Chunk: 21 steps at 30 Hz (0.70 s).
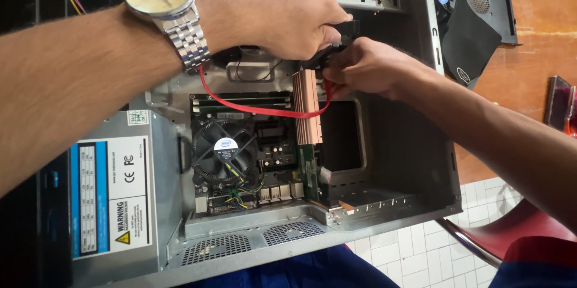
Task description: Installing a graphics or expansion card into a desktop computer motherboard, including removing slot covers and connecting internal power and data cables.
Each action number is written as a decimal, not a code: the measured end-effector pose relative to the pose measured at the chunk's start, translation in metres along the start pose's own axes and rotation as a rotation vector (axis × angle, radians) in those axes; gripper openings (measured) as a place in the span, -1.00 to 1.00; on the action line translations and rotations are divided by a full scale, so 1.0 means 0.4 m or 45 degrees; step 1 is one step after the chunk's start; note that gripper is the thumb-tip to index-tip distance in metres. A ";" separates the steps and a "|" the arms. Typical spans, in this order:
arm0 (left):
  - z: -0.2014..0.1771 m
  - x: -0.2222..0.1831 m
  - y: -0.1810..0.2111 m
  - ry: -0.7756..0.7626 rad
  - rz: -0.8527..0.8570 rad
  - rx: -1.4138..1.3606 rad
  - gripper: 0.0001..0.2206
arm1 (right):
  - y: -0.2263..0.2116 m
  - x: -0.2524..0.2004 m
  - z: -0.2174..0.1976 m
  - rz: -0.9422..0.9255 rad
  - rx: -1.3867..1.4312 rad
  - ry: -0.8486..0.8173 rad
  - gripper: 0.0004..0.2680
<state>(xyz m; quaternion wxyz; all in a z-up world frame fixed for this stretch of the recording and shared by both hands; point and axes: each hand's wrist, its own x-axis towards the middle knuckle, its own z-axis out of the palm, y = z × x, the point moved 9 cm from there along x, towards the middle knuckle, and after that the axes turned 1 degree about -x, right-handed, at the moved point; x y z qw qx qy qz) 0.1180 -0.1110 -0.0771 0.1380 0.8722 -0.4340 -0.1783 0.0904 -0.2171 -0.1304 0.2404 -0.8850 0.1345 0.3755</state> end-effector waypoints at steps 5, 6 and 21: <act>-0.010 -0.007 0.000 -0.004 -0.083 0.004 -0.72 | -0.007 -0.001 0.005 -0.056 0.020 -0.049 -0.88; -0.011 -0.010 -0.007 0.002 -0.124 0.010 -0.72 | -0.015 -0.005 0.012 -0.073 0.084 -0.086 -0.88; -0.021 0.000 -0.010 -0.020 -0.050 0.115 -0.68 | -0.011 0.004 0.009 -0.058 0.181 -0.028 -0.88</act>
